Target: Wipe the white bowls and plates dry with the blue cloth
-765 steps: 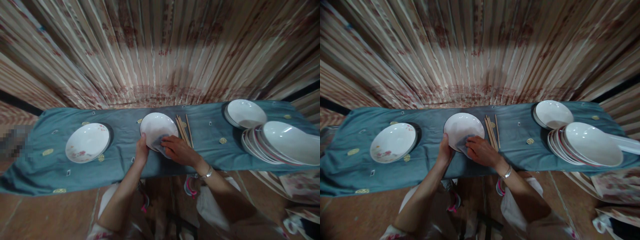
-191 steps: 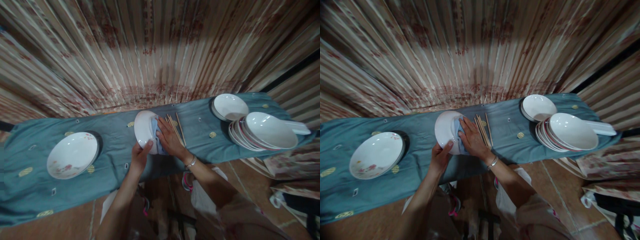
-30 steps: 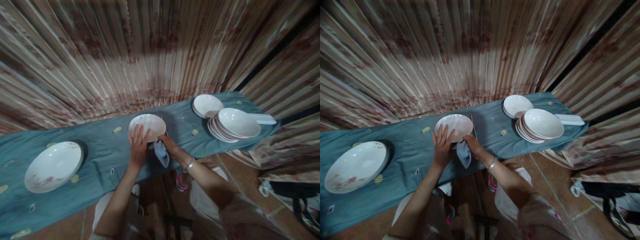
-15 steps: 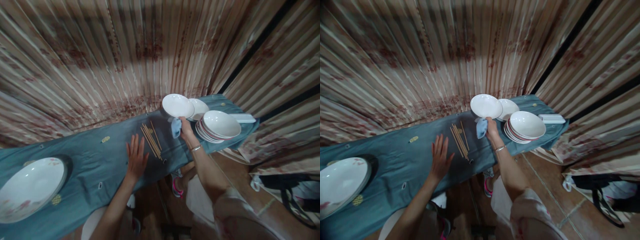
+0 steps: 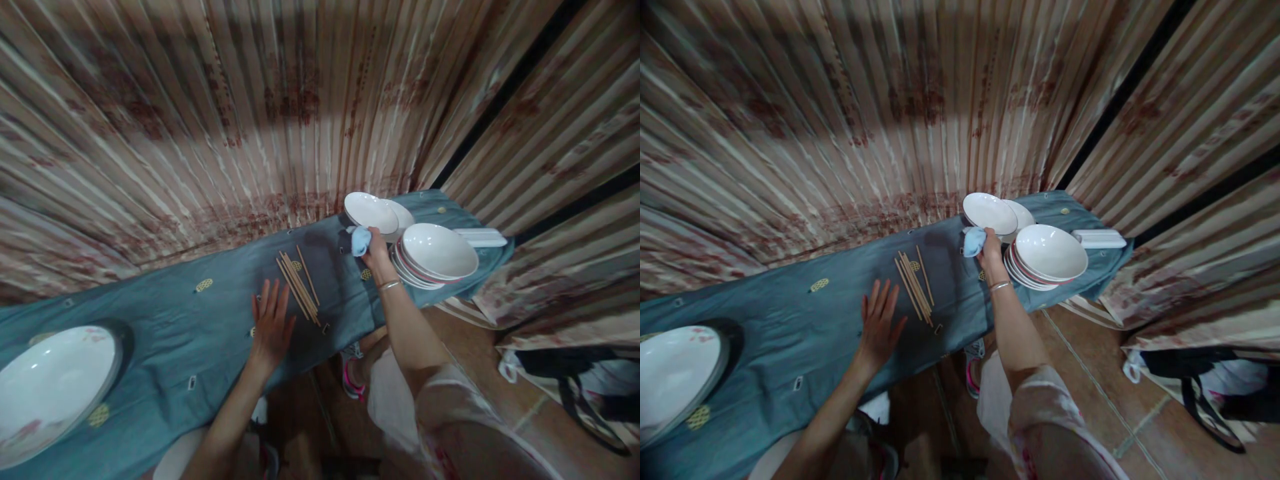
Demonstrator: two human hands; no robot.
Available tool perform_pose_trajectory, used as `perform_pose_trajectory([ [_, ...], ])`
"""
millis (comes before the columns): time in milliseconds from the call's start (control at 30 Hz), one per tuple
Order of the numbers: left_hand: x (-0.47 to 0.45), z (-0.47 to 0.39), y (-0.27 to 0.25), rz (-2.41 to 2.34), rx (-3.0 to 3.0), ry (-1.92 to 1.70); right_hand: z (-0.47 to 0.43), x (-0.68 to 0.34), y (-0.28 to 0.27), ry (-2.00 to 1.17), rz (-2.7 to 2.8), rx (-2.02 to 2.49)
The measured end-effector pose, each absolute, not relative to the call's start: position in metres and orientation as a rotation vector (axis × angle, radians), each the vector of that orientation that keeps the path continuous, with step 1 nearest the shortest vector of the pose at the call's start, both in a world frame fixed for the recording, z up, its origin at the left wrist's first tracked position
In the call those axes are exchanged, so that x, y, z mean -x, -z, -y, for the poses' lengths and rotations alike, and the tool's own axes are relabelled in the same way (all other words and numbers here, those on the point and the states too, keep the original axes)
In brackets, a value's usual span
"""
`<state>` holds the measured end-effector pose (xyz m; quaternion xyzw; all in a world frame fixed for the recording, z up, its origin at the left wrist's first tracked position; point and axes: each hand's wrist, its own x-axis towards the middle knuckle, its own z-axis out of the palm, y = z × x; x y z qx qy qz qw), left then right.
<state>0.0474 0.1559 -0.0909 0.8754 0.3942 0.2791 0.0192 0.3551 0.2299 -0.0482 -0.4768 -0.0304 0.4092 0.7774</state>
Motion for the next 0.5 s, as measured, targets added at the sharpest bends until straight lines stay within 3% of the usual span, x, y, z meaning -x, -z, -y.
perform_pose_trajectory([
  [500,-0.044,-0.15,0.096,-1.178,-2.735,-0.823,-0.237,-0.366,0.06,-0.859,0.011,0.971],
])
